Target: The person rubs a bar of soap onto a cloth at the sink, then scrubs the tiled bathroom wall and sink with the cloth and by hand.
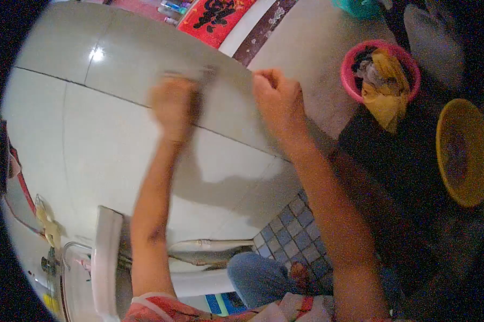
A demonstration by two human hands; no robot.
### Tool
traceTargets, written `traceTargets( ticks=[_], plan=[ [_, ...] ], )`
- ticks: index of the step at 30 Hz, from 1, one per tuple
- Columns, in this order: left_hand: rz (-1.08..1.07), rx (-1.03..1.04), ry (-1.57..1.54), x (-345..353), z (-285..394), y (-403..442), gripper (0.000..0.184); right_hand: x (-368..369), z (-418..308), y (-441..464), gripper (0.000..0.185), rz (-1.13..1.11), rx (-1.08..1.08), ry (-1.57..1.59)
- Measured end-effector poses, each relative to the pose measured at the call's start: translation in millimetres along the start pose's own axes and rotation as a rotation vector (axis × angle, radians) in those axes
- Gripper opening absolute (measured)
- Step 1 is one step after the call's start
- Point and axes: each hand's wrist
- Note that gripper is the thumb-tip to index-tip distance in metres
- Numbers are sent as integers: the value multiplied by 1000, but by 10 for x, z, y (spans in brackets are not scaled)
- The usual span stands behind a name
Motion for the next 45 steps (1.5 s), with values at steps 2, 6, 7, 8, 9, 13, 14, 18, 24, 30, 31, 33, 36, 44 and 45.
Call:
traceTargets(
  ticks=[2,6,7,8,9,13,14,18,24,30,31,33,36,44,45],
  plan=[
    [-145,160,-310,102,795,-390,12,-23,-42,-13,17,-46,40,43],
    [-148,229,-661,-30,1242,-638,11,-156,-345,-43,15,-100,158,121],
    [-236,191,-646,-87,1079,-564,11,-180,-381,-29,15,-101,151,118],
    [-327,152,-631,-110,885,-534,10,-214,-396,-7,15,-76,178,145],
    [-133,99,-558,-16,602,-506,11,-260,-394,29,14,-41,205,175],
    [159,-105,-39,-380,-653,390,23,-287,-237,93,17,91,197,240],
    [258,-115,19,-416,-815,576,23,-291,-216,94,17,83,233,239],
    [482,-273,68,-160,-603,684,18,-232,-158,89,18,71,272,280],
    [-334,-113,-649,423,1415,-162,17,-244,-165,97,16,-5,246,253],
    [-228,-20,-628,-186,689,-911,14,-312,85,238,14,22,270,321],
    [-362,-226,-633,-362,351,-805,12,-284,91,192,14,24,303,314],
    [-149,-136,-16,-602,-409,-522,10,-199,213,127,13,-7,359,293],
    [129,-319,275,-832,-1413,48,24,-56,369,-20,12,-70,417,271],
    [424,-286,91,-345,-554,24,7,0,165,-21,11,-114,402,321],
    [290,-182,-11,-331,-219,-152,7,3,155,6,11,-84,380,356]
  ],
)
Point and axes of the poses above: each hand's wrist, its own y-axis towards the middle knuckle, its own x-axis out of the palm, z = x × y, and after that the axes turned 10 degrees about z, right-handed
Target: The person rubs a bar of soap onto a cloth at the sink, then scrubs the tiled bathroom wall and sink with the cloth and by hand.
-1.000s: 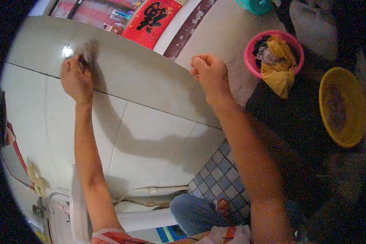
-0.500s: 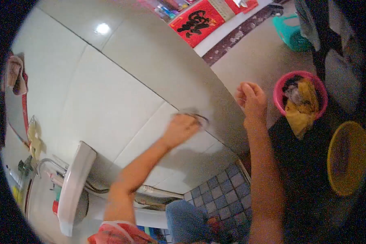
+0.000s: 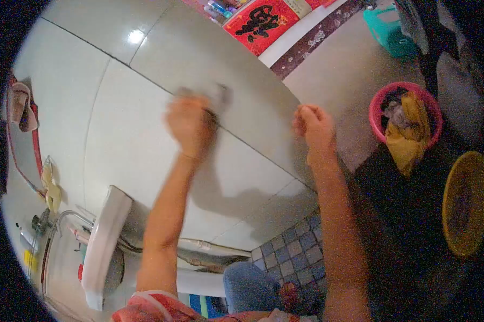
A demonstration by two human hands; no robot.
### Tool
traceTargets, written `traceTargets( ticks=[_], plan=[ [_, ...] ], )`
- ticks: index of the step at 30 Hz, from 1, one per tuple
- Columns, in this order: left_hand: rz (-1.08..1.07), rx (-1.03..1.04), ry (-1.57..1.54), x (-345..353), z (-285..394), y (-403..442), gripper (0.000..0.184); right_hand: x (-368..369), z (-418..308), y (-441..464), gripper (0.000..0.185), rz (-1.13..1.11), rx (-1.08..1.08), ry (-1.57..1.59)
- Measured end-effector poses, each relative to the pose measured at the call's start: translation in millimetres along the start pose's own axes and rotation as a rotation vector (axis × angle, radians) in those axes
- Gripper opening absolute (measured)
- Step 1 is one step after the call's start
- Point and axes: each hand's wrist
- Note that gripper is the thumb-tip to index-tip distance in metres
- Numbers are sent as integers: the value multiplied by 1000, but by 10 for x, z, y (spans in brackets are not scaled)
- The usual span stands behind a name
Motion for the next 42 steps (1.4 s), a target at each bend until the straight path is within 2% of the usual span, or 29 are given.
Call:
traceTargets(
  ticks=[1,2,3,4,5,7,9,12,14,15,17,19,21,22,23,25,28,29,30,31,32,34,35,37,38,40,41,42],
  plan=[
    [-246,0,-82,-51,312,-309,13,-8,-23,-1,11,19,-32,37],
    [-440,89,-169,-122,556,-573,13,-5,-62,-26,11,23,-40,37],
    [-494,179,-310,-188,718,-811,11,26,-103,-67,11,41,-34,24],
    [-407,295,-350,-282,799,-912,8,44,-155,-97,11,60,-32,12],
    [-394,296,-353,-296,779,-898,8,49,-199,-133,11,63,-44,11],
    [-519,217,-493,-362,537,-891,10,69,-237,-196,12,12,-19,-23],
    [-516,153,-295,-336,67,-492,13,56,-211,-181,11,5,-24,-28],
    [-243,40,124,-225,-564,393,18,21,-86,-151,11,-6,2,-45],
    [-8,-74,188,-74,-840,782,20,45,-24,-162,10,-20,29,-53],
    [-8,-69,190,7,-842,861,20,83,11,-185,10,-5,28,-62],
    [240,-138,282,142,-681,941,18,141,62,-219,10,4,32,-66],
    [-124,-184,241,280,-253,595,15,181,61,-237,10,1,44,-74],
    [-323,67,112,269,438,20,7,193,113,-214,11,-21,24,-56],
    [-540,180,-103,173,732,-255,10,178,113,-212,11,-40,0,-57],
    [-388,188,-284,82,941,-580,13,167,71,-232,11,-40,-15,-71],
    [-474,102,-360,-140,1147,-862,13,157,-10,-306,12,-84,-49,-179],
    [-526,113,-458,-325,874,-930,9,112,75,-299,12,-132,-102,-216],
    [-445,38,-431,-334,668,-927,8,113,147,-266,12,-148,-114,-238],
    [-366,-29,-409,-311,420,-888,9,86,240,-227,13,-141,-223,-412],
    [-314,-20,-265,-420,133,-613,11,65,307,-228,17,-129,-327,-582],
    [-235,-41,-39,-464,-138,-434,13,83,345,-283,17,-127,-328,-593],
    [-57,-67,235,-569,-776,-100,21,227,384,-431,28,-244,-904,-767],
    [-16,-131,246,-614,-1046,6,25,316,363,-490,28,-237,-918,-782],
    [16,-263,267,-756,-1319,162,29,521,356,-647,35,-305,-1158,-865],
    [23,-273,254,-755,-1328,164,29,648,361,-627,35,-295,-1163,-880],
    [82,-323,231,-760,-1291,92,32,946,309,-449,36,-318,-1434,-996],
    [94,-327,220,-749,-1283,67,32,1110,263,-382,36,-306,-1444,-1005],
    [118,-333,219,-738,-1284,50,33,1281,203,-327,36,-334,-1572,-966]
  ],
)
Point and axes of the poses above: each hand's wrist, its own y-axis towards the middle knuckle, its own x-axis out of the palm, z = x × y, and after that the axes turned 10 degrees about z, right-handed
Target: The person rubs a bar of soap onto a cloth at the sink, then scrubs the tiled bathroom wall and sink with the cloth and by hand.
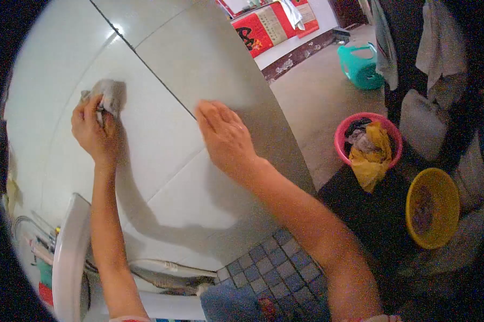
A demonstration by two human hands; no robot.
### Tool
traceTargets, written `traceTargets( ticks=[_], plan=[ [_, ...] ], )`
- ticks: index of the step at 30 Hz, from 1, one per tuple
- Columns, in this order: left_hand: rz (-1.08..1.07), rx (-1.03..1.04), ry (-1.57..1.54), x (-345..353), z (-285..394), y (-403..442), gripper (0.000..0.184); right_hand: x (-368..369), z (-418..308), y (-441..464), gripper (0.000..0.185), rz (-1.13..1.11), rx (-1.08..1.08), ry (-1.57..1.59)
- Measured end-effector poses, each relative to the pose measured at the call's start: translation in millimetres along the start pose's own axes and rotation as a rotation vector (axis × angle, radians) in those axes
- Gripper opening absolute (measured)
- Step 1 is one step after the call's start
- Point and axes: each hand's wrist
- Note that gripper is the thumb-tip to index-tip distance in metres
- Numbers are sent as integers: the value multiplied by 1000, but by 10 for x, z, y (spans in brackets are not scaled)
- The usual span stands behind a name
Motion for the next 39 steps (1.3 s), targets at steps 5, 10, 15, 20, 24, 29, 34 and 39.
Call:
traceTargets(
  ticks=[5,10,15,20,24,29,34,39],
  plan=[
    [-20,3,-74,-16,-37,7,32,26,24,-95,35,-8,-164,19],
    [-12,30,-37,-17,15,11,34,-145,212,-356,37,-68,-271,-75],
    [-41,47,-45,-20,-51,21,33,-16,95,135,38,9,-301,26],
    [-40,58,-84,-30,-27,31,33,-155,168,-119,32,-116,-314,-16],
    [-32,49,-88,-12,-35,39,32,-11,147,179,27,1,-309,-4],
    [-60,60,-104,-45,-60,26,31,-76,117,13,24,-8,-360,-11],
    [-37,16,-84,-28,-7,8,30,-153,227,-34,11,-316,-82,-67],
    [17,72,-86,-15,-45,11,29,-21,105,468,17,-183,354,20]
  ],
)
Point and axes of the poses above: each hand's wrist, its own y-axis towards the middle knuckle, its own x-axis out of the palm, z = x × y, and after that the axes turned 10 degrees about z, right-handed
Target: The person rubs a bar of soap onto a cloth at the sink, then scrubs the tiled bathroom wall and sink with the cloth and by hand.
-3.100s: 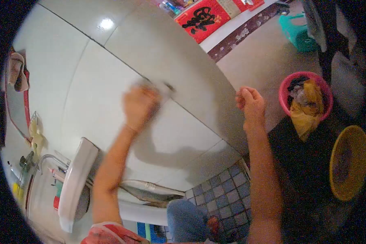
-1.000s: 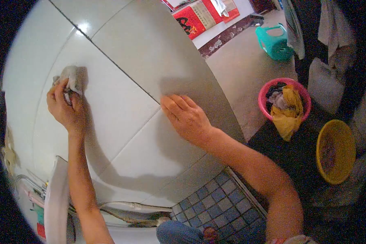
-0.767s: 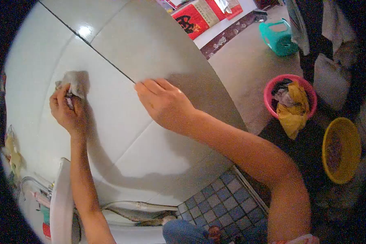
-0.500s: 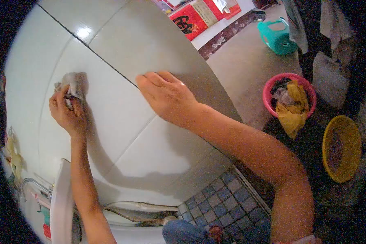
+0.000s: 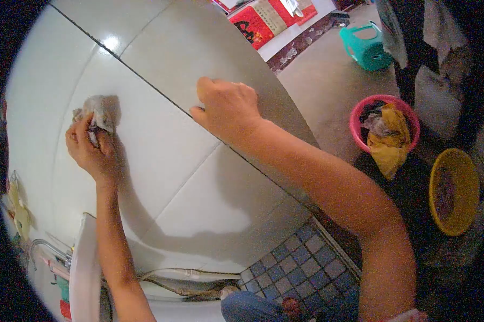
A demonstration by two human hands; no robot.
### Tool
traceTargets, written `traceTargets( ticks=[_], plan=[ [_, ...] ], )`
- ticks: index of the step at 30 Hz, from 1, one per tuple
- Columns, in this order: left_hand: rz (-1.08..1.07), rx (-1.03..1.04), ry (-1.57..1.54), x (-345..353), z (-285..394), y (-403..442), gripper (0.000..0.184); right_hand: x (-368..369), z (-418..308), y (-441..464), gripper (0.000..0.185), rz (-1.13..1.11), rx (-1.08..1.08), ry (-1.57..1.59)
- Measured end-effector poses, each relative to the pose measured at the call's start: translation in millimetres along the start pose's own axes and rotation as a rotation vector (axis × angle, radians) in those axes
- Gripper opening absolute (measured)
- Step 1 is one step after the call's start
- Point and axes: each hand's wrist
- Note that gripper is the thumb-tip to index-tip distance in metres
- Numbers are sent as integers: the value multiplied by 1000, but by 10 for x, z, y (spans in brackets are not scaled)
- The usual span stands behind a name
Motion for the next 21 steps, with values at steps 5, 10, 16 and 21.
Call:
traceTargets(
  ticks=[5,10,16,21],
  plan=[
    [-25,-2,-8,0,-10,-17,31,-13,37,16,18,15,-24,1],
    [-26,10,-24,-12,2,-8,31,-3,89,40,11,-34,-1,80],
    [-36,-11,-11,-10,-6,-21,33,17,83,39,11,-24,-5,27],
    [-29,-22,-5,-7,20,-4,33,-2,41,16,11,-12,0,13]
  ],
)
Point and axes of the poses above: each hand's wrist, its own y-axis towards the middle knuckle, its own x-axis out of the palm, z = x × y, and after that the axes turned 10 degrees about z, right-handed
